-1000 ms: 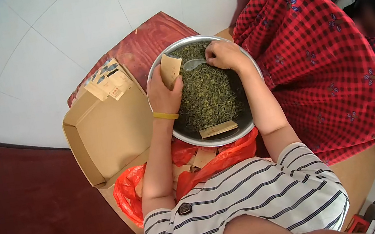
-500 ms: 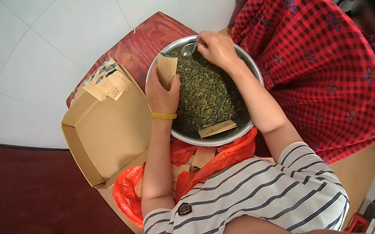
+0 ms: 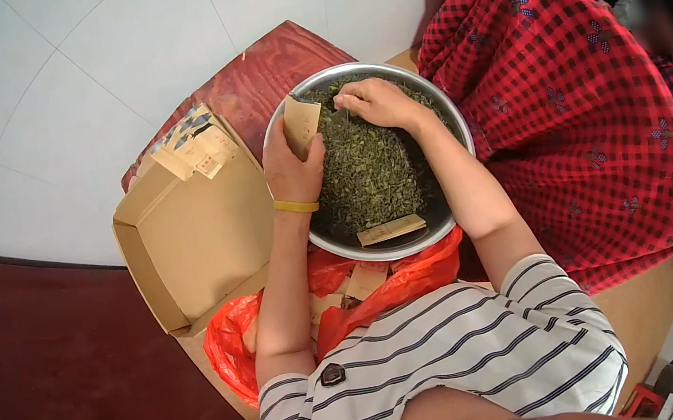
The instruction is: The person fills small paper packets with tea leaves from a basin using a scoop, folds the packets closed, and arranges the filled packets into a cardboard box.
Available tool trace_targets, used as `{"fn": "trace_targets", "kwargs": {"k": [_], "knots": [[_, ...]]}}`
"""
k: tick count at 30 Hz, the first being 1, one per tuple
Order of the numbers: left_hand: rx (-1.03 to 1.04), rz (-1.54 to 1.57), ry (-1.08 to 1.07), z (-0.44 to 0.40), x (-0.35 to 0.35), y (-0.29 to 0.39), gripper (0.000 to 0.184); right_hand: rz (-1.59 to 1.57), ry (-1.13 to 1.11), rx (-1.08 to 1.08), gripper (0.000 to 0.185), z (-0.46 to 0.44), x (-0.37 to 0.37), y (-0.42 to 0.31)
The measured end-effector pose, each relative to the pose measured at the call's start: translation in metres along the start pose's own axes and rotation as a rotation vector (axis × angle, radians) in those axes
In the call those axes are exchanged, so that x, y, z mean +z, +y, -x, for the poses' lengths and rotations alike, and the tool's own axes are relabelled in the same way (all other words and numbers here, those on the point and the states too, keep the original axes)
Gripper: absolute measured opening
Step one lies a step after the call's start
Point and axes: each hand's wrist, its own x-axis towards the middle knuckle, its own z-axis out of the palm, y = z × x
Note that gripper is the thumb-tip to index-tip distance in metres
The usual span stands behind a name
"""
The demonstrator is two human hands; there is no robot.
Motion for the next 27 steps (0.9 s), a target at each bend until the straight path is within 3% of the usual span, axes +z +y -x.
{"fn": "trace_targets", "kwargs": {"k": [7,12,17,27], "knots": [[0.047,-0.008,-0.010,0.000,0.001,-0.002,0.059,-0.279,0.032,0.092,0.040,-0.009,0.008,0.016],[0.141,-0.044,-0.013,0.000,0.002,-0.005,0.059,-0.605,0.189,0.207,0.041,-0.008,-0.006,0.015],[0.096,-0.106,-0.074,0.001,-0.001,0.002,0.058,-0.765,0.377,0.142,0.042,-0.004,-0.019,0.003],[0.081,-0.153,-0.173,0.002,-0.001,0.003,0.059,-0.795,0.392,0.092,0.039,0.003,-0.019,-0.018]]}}
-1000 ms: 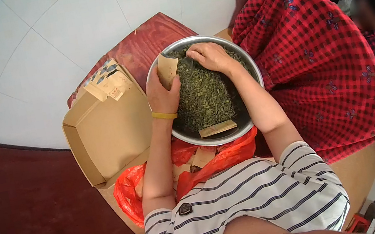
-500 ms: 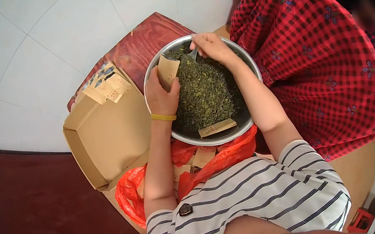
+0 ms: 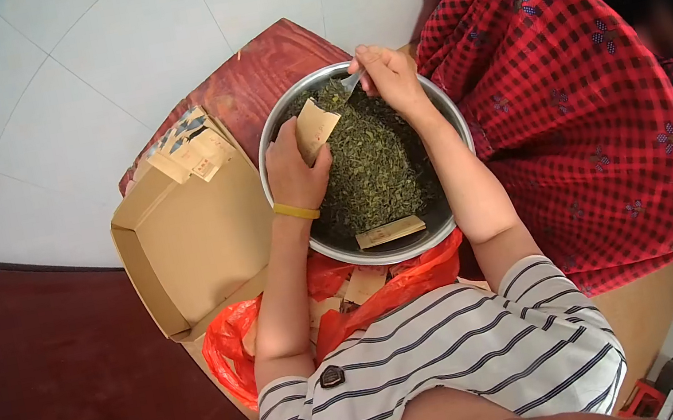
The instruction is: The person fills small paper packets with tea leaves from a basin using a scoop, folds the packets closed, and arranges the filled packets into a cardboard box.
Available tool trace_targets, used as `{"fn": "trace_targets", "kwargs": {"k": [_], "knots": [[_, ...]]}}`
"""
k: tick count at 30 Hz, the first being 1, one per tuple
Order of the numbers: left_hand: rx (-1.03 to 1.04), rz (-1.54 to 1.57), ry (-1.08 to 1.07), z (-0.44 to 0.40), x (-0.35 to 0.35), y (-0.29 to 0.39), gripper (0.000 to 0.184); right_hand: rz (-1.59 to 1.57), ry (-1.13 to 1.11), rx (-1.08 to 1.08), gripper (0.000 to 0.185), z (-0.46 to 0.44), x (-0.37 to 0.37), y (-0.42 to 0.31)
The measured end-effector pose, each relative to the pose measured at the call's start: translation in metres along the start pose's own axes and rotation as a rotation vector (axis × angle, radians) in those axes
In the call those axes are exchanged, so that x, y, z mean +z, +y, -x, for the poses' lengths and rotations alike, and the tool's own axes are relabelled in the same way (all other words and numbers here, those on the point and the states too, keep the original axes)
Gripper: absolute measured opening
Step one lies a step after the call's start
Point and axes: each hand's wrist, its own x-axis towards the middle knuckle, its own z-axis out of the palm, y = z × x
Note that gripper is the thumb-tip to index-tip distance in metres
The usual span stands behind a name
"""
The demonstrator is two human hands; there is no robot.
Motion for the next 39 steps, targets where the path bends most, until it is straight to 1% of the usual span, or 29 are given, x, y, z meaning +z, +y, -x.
{"fn": "trace_targets", "kwargs": {"k": [7,9,11,12,14,15,17,18,19,22,23,25,26,28,29,31,32,33,35,36,37,39], "knots": [[-0.003,0.024,0.003,0.001,0.000,0.002,0.059,0.130,-0.016,-0.069,0.042,-0.006,-0.004,0.014],[0.089,0.098,0.038,0.000,0.002,0.000,0.055,0.164,-0.034,-0.073,0.043,-0.006,-0.004,0.016],[0.093,0.089,0.040,0.001,0.003,-0.001,0.055,0.316,-0.124,-0.118,0.042,-0.001,0.001,0.014],[0.097,0.080,0.040,0.001,0.003,-0.001,0.055,0.316,-0.126,-0.119,0.042,0.002,0.004,0.010],[0.104,0.070,0.042,0.002,0.003,-0.001,0.055,0.489,-0.209,-0.153,0.037,0.010,0.011,0.002],[0.112,0.060,0.043,0.002,0.004,-0.002,0.055,0.489,-0.210,-0.153,0.037,0.013,0.014,-0.003],[0.114,0.057,0.043,0.001,0.005,-0.003,0.056,0.642,-0.240,-0.342,0.031,0.020,0.020,-0.011],[0.115,0.055,0.044,0.001,0.005,-0.004,0.056,0.699,-0.204,-0.490,0.024,0.023,0.024,-0.011],[0.114,0.054,0.045,0.000,0.006,-0.005,0.056,0.698,-0.206,-0.491,0.024,0.025,0.026,-0.012],[0.127,0.058,0.059,-0.001,0.008,-0.007,0.058,0.733,-0.175,-0.771,0.015,0.032,0.032,-0.025],[0.127,0.059,0.060,-0.002,0.007,-0.006,0.058,0.734,-0.174,-0.770,0.015,0.033,0.033,-0.028],[0.127,0.059,0.060,-0.002,0.008,-0.007,0.059,0.753,-0.151,-0.888,0.013,0.034,0.034,-0.031],[0.136,0.064,0.071,-0.002,0.008,-0.008,0.058,0.753,-0.151,-0.887,0.013,0.034,0.032,-0.031],[0.146,0.068,0.082,-0.001,0.007,-0.007,0.057,0.714,-0.066,-0.937,0.012,0.029,0.027,-0.029],[0.132,0.072,0.077,-0.001,0.006,-0.005,0.057,0.714,-0.065,-0.937,0.012,0.027,0.023,-0.027],[0.117,0.075,0.074,-0.002,0.003,-0.002,0.057,0.677,0.072,-0.887,0.013,0.024,0.018,-0.027],[0.073,0.072,0.040,-0.002,0.001,0.000,0.055,0.637,0.113,-0.830,0.016,0.025,0.016,-0.027],[0.028,0.070,0.006,-0.002,0.000,0.001,0.054,0.637,0.112,-0.831,0.016,0.024,0.015,-0.027],[0.012,0.074,0.007,-0.002,0.000,0.001,0.054,0.742,0.188,-0.593,0.021,0.021,0.011,-0.026],[-0.003,0.079,0.009,-0.002,0.000,0.001,0.055,0.837,0.124,-0.438,0.028,0.019,0.008,-0.025],[-0.003,0.079,0.008,-0.002,0.000,0.002,0.055,0.837,0.125,-0.437,0.028,0.016,0.005,-0.023],[-0.001,0.056,0.056,-0.001,0.000,0.002,0.055,1.000,0.012,-0.245,0.032,0.010,0.001,-0.014]]}}
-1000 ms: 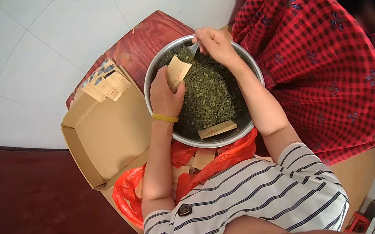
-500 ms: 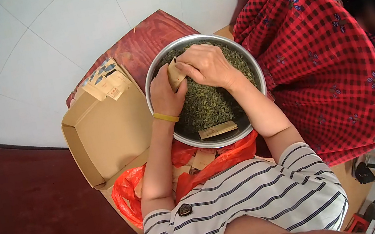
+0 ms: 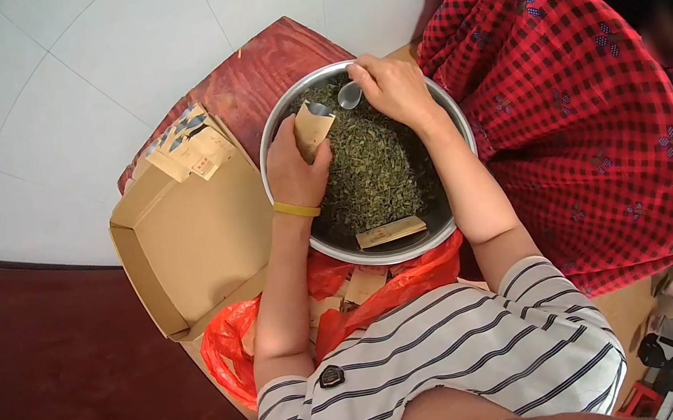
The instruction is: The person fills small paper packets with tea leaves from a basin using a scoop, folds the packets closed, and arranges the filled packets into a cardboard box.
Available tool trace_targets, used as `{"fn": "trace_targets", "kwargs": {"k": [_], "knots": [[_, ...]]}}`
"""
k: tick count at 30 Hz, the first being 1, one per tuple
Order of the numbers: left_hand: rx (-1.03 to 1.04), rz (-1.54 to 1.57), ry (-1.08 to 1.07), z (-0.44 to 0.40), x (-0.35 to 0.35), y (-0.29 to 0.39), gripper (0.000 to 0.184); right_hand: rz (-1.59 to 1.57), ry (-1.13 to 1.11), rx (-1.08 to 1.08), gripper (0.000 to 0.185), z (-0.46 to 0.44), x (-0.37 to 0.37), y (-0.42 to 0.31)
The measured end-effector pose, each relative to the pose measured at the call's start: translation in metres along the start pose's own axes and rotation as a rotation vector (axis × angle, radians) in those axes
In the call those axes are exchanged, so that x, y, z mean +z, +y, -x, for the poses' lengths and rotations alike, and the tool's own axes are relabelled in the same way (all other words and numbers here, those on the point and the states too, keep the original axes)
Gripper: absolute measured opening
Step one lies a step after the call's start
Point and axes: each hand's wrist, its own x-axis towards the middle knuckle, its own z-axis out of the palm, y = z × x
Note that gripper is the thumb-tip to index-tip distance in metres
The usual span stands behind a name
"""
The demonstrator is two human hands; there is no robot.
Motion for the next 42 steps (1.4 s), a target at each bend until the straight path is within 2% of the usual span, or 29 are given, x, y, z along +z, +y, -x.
{"fn": "trace_targets", "kwargs": {"k": [3,4,5,8,10,12,15,16,18,19,24,26,28,30,31,32,35,36,38,40,42], "knots": [[0.031,0.026,0.037,-0.001,0.003,-0.004,0.056,0.005,-0.095,-0.029,0.035,0.001,0.018,0.009],[0.033,0.028,0.035,-0.001,0.003,-0.005,0.056,0.003,-0.251,0.016,0.036,0.002,0.022,0.009],[0.020,0.032,0.026,-0.001,0.002,-0.005,0.055,-0.037,-0.288,-0.004,0.036,0.003,0.027,0.007],[0.002,0.038,0.009,-0.001,0.002,-0.004,0.055,-0.094,-0.288,-0.011,0.036,0.003,0.036,0.011],[-0.012,0.038,0.012,-0.001,0.001,-0.004,0.055,-0.239,-0.326,0.147,0.038,-0.002,0.029,0.013],[-0.016,0.020,-0.002,0.000,0.000,-0.002,0.056,-0.289,-0.271,0.141,0.039,-0.004,0.033,0.023],[-0.031,0.021,-0.018,-0.001,0.000,-0.003,0.057,-0.649,-0.047,0.208,0.038,-0.009,0.031,0.030],[-0.037,0.020,-0.010,0.000,0.002,-0.004,0.057,-0.649,-0.055,0.201,0.038,-0.009,0.026,0.026],[0.051,-0.036,0.045,0.001,0.004,-0.007,0.058,-0.760,0.108,0.120,0.038,-0.007,0.017,0.019],[0.046,-0.037,0.052,0.001,0.004,-0.007,0.058,-0.774,0.107,0.096,0.036,-0.007,0.015,0.016],[0.043,-0.006,0.023,0.001,0.005,-0.008,0.060,-0.565,0.062,-0.106,0.025,0.007,0.017,-0.012],[0.041,-0.008,0.028,0.001,0.004,-0.008,0.060,-0.285,0.147,-0.474,0.018,0.010,0.015,-0.023],[0.042,-0.002,0.033,0.000,0.004,-0.008,0.060,-0.295,0.165,-0.489,0.014,0.010,0.010,-0.026],[0.039,0.001,0.016,0.000,0.004,-0.008,0.060,-0.247,0.298,-0.442,0.014,0.007,0.008,-0.017],[0.037,0.002,0.017,0.000,0.004,-0.007,0.060,-0.258,0.310,-0.332,0.017,0.007,0.003,-0.017],[0.032,-0.005,0.021,0.000,0.003,-0.006,0.059,-0.258,0.309,-0.333,0.017,0.006,0.002,-0.014],[0.030,-0.007,0.031,0.000,0.003,-0.006,0.059,-0.018,0.009,0.027,0.033,-0.001,-0.001,-0.003],[0.029,-0.001,0.035,0.000,0.003,-0.006,0.059,-0.016,0.011,0.030,0.033,-0.001,0.004,0.001],[0.016,0.002,0.023,0.001,0.004,-0.008,0.059,0.058,-0.183,-0.019,0.035,0.001,0.022,0.009],[0.006,0.003,0.012,0.000,0.005,-0.007,0.059,-0.029,-0.375,-0.003,0.034,0.005,0.033,0.001],[-0.037,0.030,0.004,0.000,0.003,-0.006,0.058,-0.162,-0.347,0.086,0.038,0.003,0.033,0.006]]}}
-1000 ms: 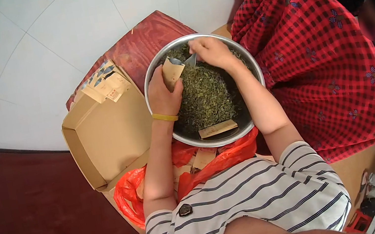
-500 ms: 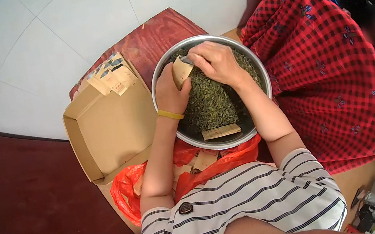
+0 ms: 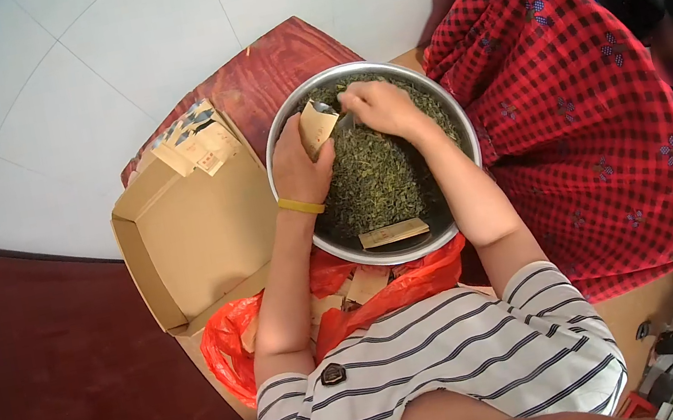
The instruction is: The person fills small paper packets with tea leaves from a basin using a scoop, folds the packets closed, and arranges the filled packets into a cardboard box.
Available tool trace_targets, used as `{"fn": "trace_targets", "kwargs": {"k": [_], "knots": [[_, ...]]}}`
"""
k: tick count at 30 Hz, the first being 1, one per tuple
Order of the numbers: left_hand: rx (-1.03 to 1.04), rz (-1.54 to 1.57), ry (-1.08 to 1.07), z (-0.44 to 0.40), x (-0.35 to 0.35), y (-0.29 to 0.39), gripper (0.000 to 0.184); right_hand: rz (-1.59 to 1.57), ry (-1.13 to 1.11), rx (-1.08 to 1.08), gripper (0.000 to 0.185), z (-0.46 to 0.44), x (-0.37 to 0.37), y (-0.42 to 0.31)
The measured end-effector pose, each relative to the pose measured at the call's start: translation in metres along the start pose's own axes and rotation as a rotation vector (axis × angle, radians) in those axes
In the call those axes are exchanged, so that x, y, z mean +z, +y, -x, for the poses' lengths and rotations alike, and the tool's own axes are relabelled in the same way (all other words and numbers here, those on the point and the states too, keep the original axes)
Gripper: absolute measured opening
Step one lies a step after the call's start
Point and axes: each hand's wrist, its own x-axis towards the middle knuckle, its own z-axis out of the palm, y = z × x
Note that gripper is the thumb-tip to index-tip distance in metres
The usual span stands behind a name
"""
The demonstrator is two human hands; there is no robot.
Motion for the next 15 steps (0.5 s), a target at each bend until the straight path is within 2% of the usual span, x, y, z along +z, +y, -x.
{"fn": "trace_targets", "kwargs": {"k": [3,4,6,8,10,11,12,15], "knots": [[-0.011,-0.025,-0.018,0.000,-0.002,0.002,0.058,-0.174,0.172,0.018,0.042,-0.008,-0.006,0.012],[-0.015,-0.026,-0.009,0.000,-0.001,0.001,0.058,-0.172,0.167,0.010,0.042,-0.008,-0.009,0.013],[0.067,-0.046,0.037,0.000,0.000,0.000,0.057,-0.369,0.294,0.074,0.041,-0.006,-0.019,0.011],[0.067,-0.047,0.039,-0.001,0.000,-0.001,0.057,-0.367,0.330,0.035,0.038,-0.004,-0.024,0.008],[0.068,-0.049,0.035,0.000,0.000,-0.001,0.056,-0.521,0.437,-0.138,0.037,-0.003,-0.021,0.007],[0.066,-0.051,0.033,0.000,0.000,0.000,0.056,-0.554,0.420,-0.161,0.033,-0.002,-0.019,0.005],[0.066,-0.054,0.030,0.000,-0.001,0.001,0.056,-0.555,0.418,-0.163,0.033,0.000,-0.016,-0.001],[0.079,-0.060,0.041,0.000,0.000,0.000,0.057,-0.168,0.456,-0.468,0.020,0.010,-0.010,-0.020]]}}
